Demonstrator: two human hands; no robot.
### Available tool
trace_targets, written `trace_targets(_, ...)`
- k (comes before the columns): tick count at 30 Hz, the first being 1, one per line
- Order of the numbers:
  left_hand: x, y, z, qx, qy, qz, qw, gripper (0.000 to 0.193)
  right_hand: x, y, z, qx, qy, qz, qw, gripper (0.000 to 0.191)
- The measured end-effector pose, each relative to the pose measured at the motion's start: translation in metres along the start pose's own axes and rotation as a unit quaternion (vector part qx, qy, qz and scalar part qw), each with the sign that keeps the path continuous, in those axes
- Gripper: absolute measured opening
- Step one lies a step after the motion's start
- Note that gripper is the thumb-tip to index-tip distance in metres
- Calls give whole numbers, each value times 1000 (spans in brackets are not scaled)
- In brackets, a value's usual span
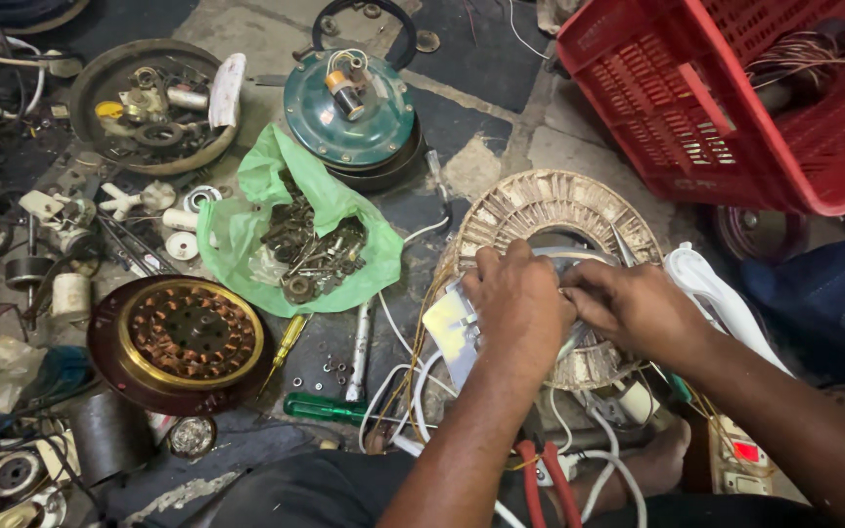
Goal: The person sits on the floor repairing an electric clothes iron. They handle the iron's sole plate and internal switch assembly, route and connect the power cord wires, reposition the cover, and use a screwdriver to tighten screws on the iron's internals.
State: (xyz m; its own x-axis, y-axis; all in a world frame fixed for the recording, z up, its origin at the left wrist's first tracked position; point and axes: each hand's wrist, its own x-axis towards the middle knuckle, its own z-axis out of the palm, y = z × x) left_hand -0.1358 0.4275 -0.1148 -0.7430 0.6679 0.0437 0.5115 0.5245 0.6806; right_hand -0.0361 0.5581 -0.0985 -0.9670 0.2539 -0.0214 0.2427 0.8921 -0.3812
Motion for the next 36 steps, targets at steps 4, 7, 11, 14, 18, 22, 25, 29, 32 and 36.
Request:
trace_targets(4, -1, 1, 3, -5, 2, 12, 1000, 31, -3, 8, -1, -73, -13, -43, 996, 27)
trace_targets(7, -2, -1, 4, -16, 0, 9, 1000, 34, -2, 12, 1, -128, -42, -36, 990, 28)
trace_targets(11, -2, -2, 4, -15, -13, 7, 1000, 33, -1, 13, 2, -152, -48, -52, 986, 28)
trace_targets(14, -4, -1, 3, -11, 17, 14, 1000, 32, -3, 12, 2, -151, -40, -55, 986, 29)
trace_targets(18, -8, 1, 2, -17, 11, 9, 1000, 34, -8, 7, 5, -169, -26, -27, 985, 26)
trace_targets(22, -9, 4, 0, -7, 3, -1, 1000, 34, -11, -1, 5, -165, -3, 13, 986, 29)
trace_targets(25, -9, 3, -4, -4, 0, 2, 1000, 35, -14, -8, 4, -105, 2, 82, 991, 32)
trace_targets(29, -8, 1, -8, -8, 3, 12, 1000, 37, -14, -14, 3, 21, 25, 41, 999, 26)
trace_targets(32, -5, 0, -8, -7, -38, -8, 999, 37, -11, -15, 4, 73, 30, 44, 996, 26)
trace_targets(36, -4, -3, -7, -16, -14, 4, 1000, 35, -9, -13, 7, 23, 29, 68, 997, 33)
